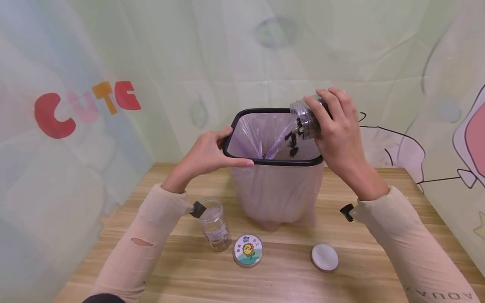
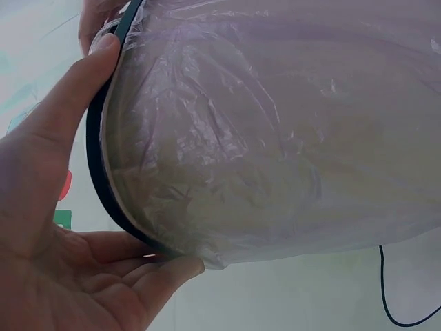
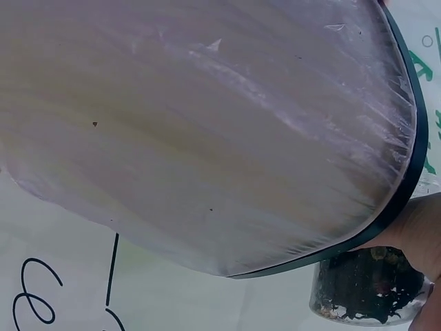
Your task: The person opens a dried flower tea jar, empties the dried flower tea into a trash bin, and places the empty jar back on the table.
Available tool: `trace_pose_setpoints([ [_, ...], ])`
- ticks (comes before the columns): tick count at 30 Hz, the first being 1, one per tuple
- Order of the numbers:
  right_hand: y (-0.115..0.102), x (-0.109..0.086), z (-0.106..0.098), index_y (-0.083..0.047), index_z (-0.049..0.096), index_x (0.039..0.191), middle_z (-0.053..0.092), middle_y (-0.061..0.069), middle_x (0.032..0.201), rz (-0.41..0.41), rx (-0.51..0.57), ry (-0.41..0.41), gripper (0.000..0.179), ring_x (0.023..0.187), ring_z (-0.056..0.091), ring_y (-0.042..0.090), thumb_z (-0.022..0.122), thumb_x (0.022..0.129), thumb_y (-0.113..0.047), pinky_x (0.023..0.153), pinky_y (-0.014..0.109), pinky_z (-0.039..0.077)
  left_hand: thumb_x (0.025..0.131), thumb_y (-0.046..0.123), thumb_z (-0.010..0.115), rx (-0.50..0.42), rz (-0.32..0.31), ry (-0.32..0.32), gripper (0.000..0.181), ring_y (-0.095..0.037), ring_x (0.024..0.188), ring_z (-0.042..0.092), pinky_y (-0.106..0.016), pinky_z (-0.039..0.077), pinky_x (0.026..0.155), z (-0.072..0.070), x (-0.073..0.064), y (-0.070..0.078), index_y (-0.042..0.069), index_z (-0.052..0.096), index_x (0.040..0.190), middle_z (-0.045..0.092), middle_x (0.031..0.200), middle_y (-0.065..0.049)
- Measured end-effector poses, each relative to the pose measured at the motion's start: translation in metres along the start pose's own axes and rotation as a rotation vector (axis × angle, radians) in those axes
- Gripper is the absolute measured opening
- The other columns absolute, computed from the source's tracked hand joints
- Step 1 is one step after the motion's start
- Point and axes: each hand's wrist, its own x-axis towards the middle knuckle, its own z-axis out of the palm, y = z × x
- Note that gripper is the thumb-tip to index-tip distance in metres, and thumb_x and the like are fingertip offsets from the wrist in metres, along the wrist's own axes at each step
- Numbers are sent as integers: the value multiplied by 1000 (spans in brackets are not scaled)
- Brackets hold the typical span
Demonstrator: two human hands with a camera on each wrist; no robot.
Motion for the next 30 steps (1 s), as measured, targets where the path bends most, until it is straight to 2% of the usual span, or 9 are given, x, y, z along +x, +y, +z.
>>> trace_pose_setpoints([
  [9,1,-3,1,-6,55,138,49,24,141,20,3,0,91,136,36,41,83,55,22,117,51,20,56,71,85,7,-5,-2,122,-14,132,46,-34,44,102,0,-1,-1,4,43,149,43,152,-12],
  [13,1,-3,0,-5,55,137,49,24,140,6,-5,-2,91,136,36,42,82,55,23,117,51,20,56,70,85,0,8,0,119,-12,123,51,-33,46,98,0,-1,-1,5,46,148,54,143,-11],
  [20,1,-2,-2,-4,55,136,49,24,139,-29,-19,20,88,134,37,42,79,56,25,117,53,20,56,70,86,8,3,4,121,-14,133,46,-33,44,102,1,0,0,5,44,149,45,151,-10],
  [23,0,-2,-1,-5,57,134,51,23,138,-30,-2,51,87,134,38,41,78,55,26,117,53,22,57,68,86,0,25,7,115,-13,125,51,-33,45,100,1,0,0,7,49,147,56,141,-8],
  [26,0,-2,1,-6,58,133,52,22,137,-33,4,71,86,133,39,41,78,55,26,116,53,23,58,67,87,-16,50,7,101,-12,107,56,-32,47,93,1,0,-1,10,59,136,67,115,-4],
  [28,1,-2,1,-6,58,133,52,22,137,-39,1,77,85,133,40,41,77,56,26,116,53,23,58,67,87,-28,63,9,90,-12,93,56,-32,48,86,2,0,-1,11,63,126,65,95,-1],
  [30,1,-2,1,-6,59,133,52,22,137,-44,-4,76,85,132,40,41,78,57,26,116,53,23,59,66,87,-34,75,11,81,-14,83,52,-32,48,81,2,0,-1,12,64,116,56,80,0],
])
